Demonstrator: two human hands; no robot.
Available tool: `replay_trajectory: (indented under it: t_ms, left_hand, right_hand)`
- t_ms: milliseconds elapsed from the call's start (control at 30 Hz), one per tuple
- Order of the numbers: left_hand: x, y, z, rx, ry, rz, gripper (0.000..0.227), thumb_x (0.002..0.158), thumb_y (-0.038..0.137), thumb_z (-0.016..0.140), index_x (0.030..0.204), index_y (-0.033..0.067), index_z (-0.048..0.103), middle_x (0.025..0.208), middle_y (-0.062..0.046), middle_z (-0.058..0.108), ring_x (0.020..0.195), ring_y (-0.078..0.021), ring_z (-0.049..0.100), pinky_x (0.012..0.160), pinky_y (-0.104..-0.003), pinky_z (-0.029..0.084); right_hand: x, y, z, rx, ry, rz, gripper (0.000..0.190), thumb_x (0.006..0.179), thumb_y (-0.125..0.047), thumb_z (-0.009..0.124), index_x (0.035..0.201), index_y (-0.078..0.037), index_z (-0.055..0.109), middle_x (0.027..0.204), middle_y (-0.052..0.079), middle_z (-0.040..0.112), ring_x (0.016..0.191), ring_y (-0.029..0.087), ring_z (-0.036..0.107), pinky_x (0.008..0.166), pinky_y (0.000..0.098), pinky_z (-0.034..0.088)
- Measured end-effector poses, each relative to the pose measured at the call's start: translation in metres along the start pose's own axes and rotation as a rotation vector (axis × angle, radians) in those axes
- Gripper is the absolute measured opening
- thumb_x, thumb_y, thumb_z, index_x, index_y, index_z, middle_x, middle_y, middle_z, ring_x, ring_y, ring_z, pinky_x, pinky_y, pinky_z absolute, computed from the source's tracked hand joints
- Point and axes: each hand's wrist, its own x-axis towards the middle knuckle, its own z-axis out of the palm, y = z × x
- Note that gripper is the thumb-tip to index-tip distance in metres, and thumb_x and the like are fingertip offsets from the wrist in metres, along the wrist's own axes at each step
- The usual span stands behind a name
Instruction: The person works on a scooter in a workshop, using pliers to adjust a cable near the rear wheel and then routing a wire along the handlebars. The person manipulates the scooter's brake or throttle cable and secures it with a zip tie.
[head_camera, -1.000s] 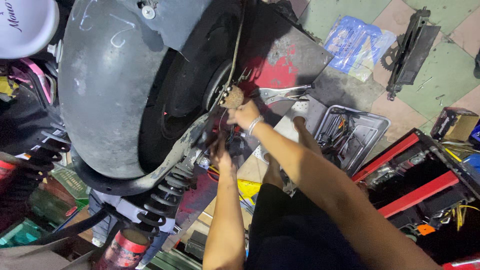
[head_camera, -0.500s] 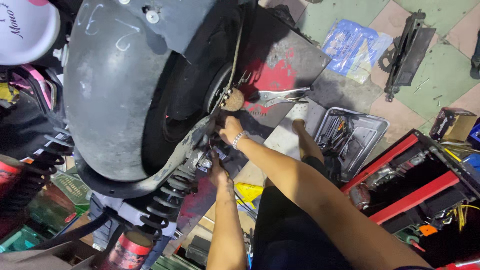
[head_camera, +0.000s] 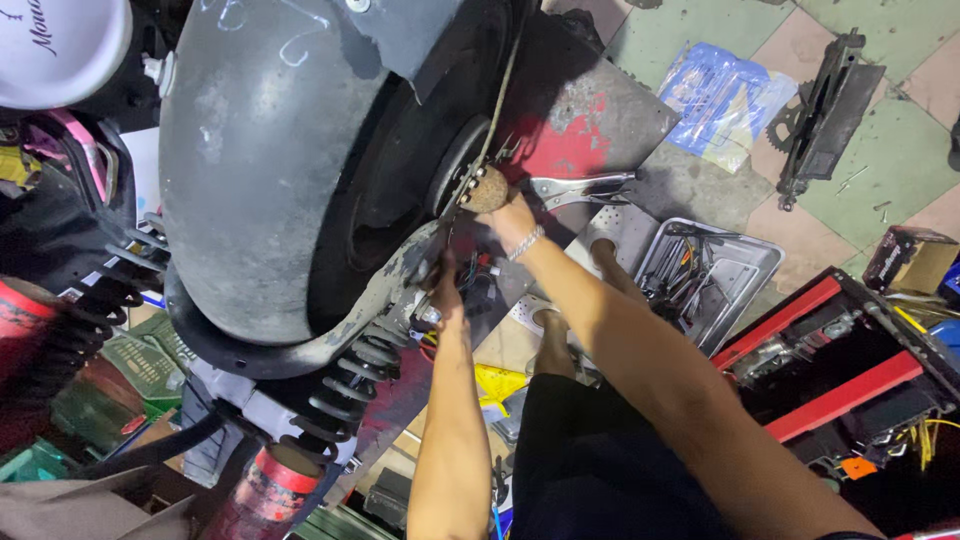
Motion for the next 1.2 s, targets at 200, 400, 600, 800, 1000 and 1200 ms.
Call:
replay_trajectory:
  t_ms: [200, 400, 600, 800, 1000, 1200]
  left_hand:
    - [-0.014, 0.032, 0.032, 0.072, 0.097, 0.078, 0.077, 0.077, 0.053, 0.083, 0.127, -0.0038, 0.068, 0.136, -0.015, 0.067, 0.124, -0.0254, 0.063, 0.108, -0.035, 0.045]
    - [-0.011, 0.023, 0.039, -0.089, 0.189, -0.009, 0.075, 0.071, 0.045, 0.087, 0.123, -0.0070, 0.068, 0.132, -0.017, 0.070, 0.120, -0.0277, 0.067, 0.104, -0.038, 0.051]
    - [-0.002, -0.031, -0.025, -0.079, 0.094, -0.015, 0.073, 0.074, 0.046, 0.084, 0.123, -0.0061, 0.068, 0.133, -0.017, 0.070, 0.120, -0.0289, 0.066, 0.103, -0.038, 0.050]
    - [-0.010, -0.083, -0.101, -0.003, 0.114, -0.263, 0.071, 0.077, 0.047, 0.081, 0.124, -0.0052, 0.068, 0.133, -0.017, 0.070, 0.121, -0.0301, 0.065, 0.103, -0.038, 0.049]
    - [-0.020, -0.068, -0.109, 0.044, 0.067, -0.211, 0.069, 0.080, 0.048, 0.078, 0.124, -0.0043, 0.068, 0.133, -0.017, 0.069, 0.122, -0.0312, 0.065, 0.103, -0.039, 0.047]
    - [-0.045, -0.015, -0.084, -0.003, -0.035, 0.088, 0.069, 0.081, 0.049, 0.075, 0.124, -0.0034, 0.069, 0.133, -0.018, 0.069, 0.122, -0.0325, 0.064, 0.102, -0.038, 0.046]
  right_hand:
    - [0.018, -0.024, -0.009, -0.404, -0.008, -0.307, 0.019, 0.092, -0.010, 0.071, 0.109, -0.002, 0.074, 0.099, 0.007, 0.078, 0.089, 0.016, 0.074, 0.079, 0.0347, 0.061]
    - [0.007, -0.034, -0.004, -0.193, 0.138, -0.254, 0.016, 0.091, -0.007, 0.075, 0.104, 0.002, 0.073, 0.098, 0.009, 0.076, 0.084, 0.014, 0.070, 0.076, 0.0309, 0.059]
    - [-0.020, -0.040, 0.019, 0.154, 0.383, -0.039, 0.013, 0.088, -0.005, 0.071, 0.099, 0.002, 0.072, 0.092, 0.010, 0.075, 0.076, 0.019, 0.074, 0.067, 0.0341, 0.063]
    - [-0.016, -0.044, 0.006, 0.081, 0.276, -0.191, 0.011, 0.094, -0.006, 0.069, 0.099, 0.004, 0.072, 0.091, 0.011, 0.075, 0.075, 0.019, 0.074, 0.066, 0.0333, 0.063]
    - [-0.019, -0.043, -0.001, -0.318, 0.213, -0.278, 0.018, 0.099, -0.006, 0.068, 0.114, 0.003, 0.073, 0.097, 0.011, 0.073, 0.080, 0.016, 0.068, 0.068, 0.0309, 0.055]
    - [-0.017, -0.068, 0.010, -0.202, 0.134, -0.075, 0.027, 0.098, -0.008, 0.059, 0.123, 0.001, 0.065, 0.105, 0.011, 0.075, 0.087, 0.022, 0.077, 0.072, 0.0376, 0.067]
